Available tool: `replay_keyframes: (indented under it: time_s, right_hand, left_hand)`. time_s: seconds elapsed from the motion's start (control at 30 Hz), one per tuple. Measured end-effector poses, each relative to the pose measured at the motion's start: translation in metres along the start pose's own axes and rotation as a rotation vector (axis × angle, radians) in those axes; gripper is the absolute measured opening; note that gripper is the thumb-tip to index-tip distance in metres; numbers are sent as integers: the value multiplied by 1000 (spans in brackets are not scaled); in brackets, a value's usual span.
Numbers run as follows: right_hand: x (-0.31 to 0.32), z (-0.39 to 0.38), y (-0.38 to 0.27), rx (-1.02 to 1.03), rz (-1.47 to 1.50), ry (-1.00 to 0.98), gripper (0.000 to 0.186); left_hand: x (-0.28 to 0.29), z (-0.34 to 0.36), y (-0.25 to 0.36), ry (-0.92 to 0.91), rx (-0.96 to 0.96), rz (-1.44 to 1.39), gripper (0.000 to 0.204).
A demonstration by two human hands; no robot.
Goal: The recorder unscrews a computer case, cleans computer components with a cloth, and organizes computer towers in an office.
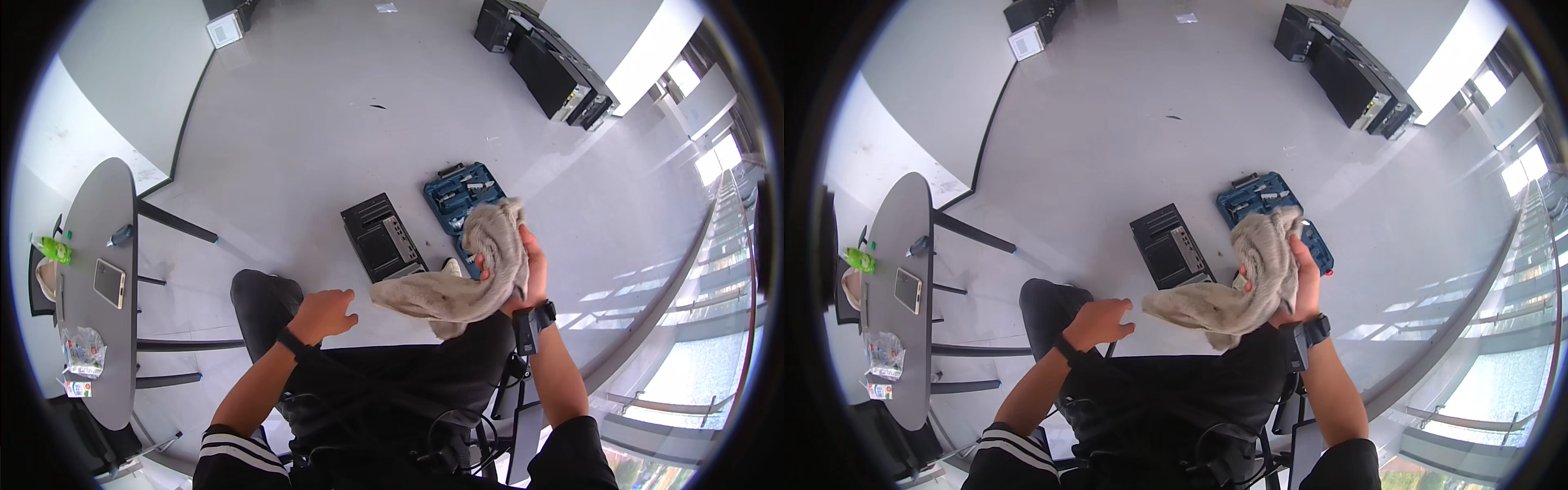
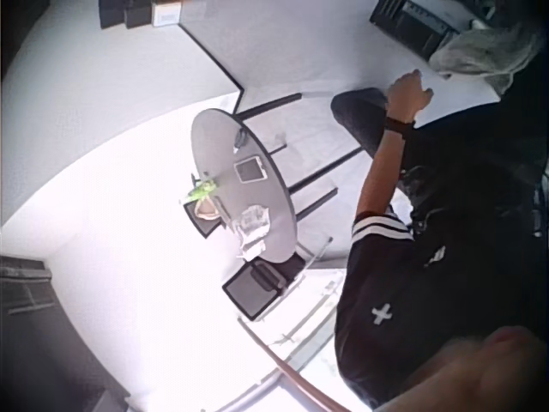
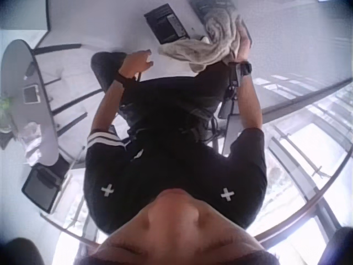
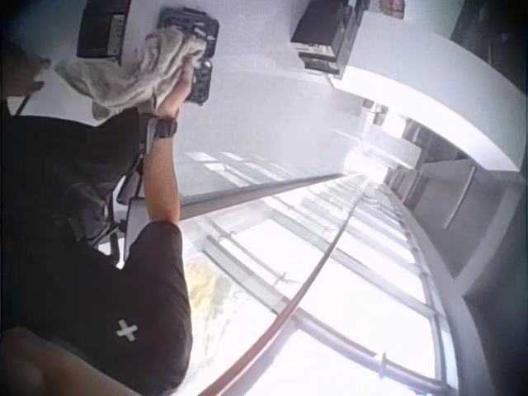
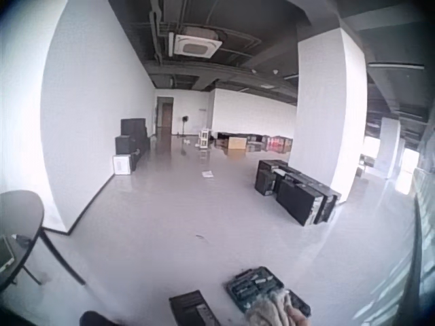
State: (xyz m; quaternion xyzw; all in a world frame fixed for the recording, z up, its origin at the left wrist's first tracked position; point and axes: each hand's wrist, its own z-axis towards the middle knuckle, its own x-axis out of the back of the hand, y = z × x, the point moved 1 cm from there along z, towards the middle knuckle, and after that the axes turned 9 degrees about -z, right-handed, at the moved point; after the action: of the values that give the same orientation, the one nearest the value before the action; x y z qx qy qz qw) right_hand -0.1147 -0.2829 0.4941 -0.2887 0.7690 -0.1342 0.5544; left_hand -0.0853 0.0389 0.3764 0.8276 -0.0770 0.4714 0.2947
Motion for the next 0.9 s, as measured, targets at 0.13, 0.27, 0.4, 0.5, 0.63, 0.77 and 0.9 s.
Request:
replay_keyframes:
  time_s: [0.13, 0.27, 0.4, 0.5, 0.63, 0.77, 0.9]
  right_hand:
    - [64, -15, 6, 201, 158, 129, 42]
    - [87, -24, -8, 524, 34, 379, 34]
    - [75, -28, -32, 569, -38, 728, 35]
    - [94, -24, -24, 555, -282, 876, 37]
    - [103, -2, 9, 338, -512, 829, 41]
    - [136, 57, 85, 211, -428, 853, 58]
    - [238, 139, 190, -324, -1096, 931, 55]
  left_hand:
    - [-70, 97, 12, -79, -133, 252, 79]
    - [-126, 175, 10, -86, -172, 299, 108]
    - [-140, 212, 45, -168, -76, 269, 112]
    - [-152, 227, 55, -103, 27, 271, 108]
    - [-153, 227, 52, -93, -13, 256, 105]
    - [-143, 235, 27, -97, 8, 300, 102]
    - [-130, 257, -9, -56, -39, 83, 91]
